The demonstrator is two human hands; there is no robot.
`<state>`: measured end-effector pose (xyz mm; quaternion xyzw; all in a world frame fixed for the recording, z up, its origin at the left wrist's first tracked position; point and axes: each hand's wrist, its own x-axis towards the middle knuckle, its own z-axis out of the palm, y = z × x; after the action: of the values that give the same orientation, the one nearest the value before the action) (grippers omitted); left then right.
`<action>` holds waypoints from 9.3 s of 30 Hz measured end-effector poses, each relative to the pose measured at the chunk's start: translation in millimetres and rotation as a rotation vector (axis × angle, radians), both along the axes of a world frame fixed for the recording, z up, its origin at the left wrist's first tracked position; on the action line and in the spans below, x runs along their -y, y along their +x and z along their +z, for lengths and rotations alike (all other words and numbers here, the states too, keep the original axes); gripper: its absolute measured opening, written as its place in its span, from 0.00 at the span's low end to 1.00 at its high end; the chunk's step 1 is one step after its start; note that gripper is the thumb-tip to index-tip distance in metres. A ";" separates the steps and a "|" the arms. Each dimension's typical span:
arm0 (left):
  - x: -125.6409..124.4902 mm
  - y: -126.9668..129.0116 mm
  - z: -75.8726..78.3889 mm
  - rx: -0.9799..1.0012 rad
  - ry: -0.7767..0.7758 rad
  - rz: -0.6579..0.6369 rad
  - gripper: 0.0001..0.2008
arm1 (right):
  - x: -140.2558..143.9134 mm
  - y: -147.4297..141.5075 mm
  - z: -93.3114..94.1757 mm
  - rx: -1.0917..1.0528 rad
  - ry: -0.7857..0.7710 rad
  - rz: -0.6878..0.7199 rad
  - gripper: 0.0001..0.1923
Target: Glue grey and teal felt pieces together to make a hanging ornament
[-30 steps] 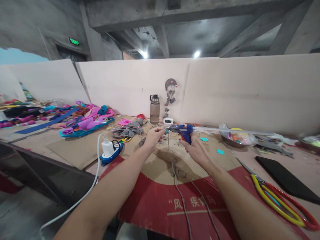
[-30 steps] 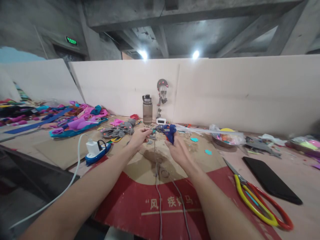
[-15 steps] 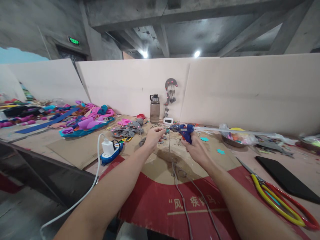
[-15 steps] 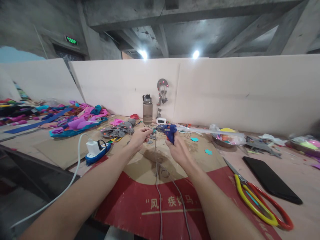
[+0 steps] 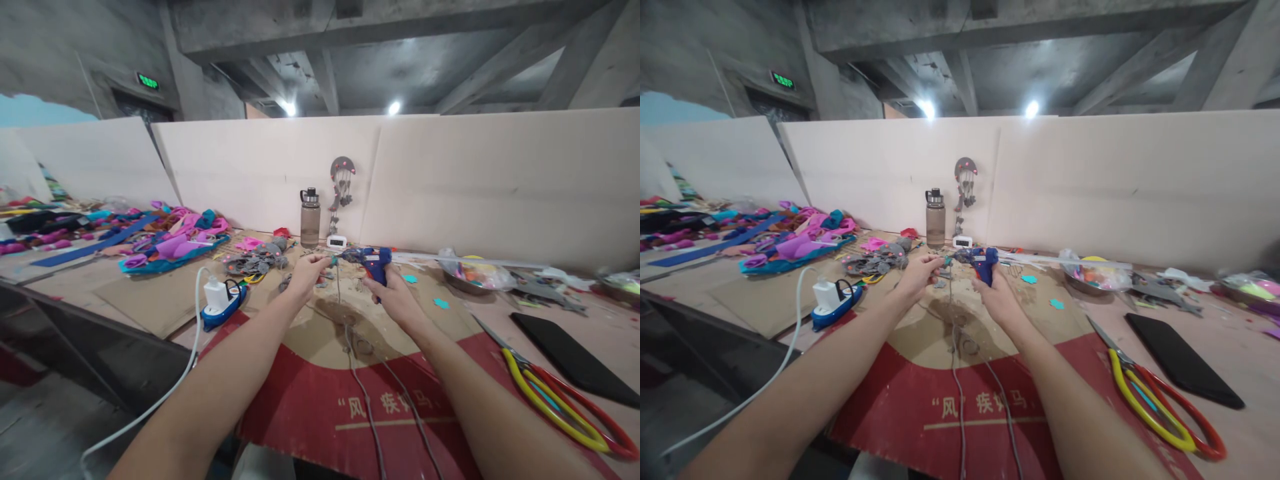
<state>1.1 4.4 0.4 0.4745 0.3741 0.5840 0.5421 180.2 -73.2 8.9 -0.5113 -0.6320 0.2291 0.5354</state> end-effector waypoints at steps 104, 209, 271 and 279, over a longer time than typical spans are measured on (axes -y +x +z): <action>40.9 29.5 7.1 -0.318 0.333 -0.035 0.07 | -4.6 -16.0 -10.1 0.033 0.191 -0.258 0.06; 37.5 26.7 10.1 -0.095 0.160 -0.331 0.06 | 0.4 -16.5 0.1 0.060 -0.003 -0.126 0.13; 27.3 16.8 -2.4 -0.399 0.113 -0.083 0.14 | -4.3 -11.9 -24.6 -0.010 -0.003 -0.217 0.13; 23.4 19.6 -8.5 -0.439 0.104 -0.048 0.15 | -4.5 -12.7 -32.3 0.033 -0.035 -0.214 0.13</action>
<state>20.7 -19.0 -8.1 0.6262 0.4410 0.4724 0.4362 167.5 -68.7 -23.4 -0.5889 -0.5784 0.1732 0.5372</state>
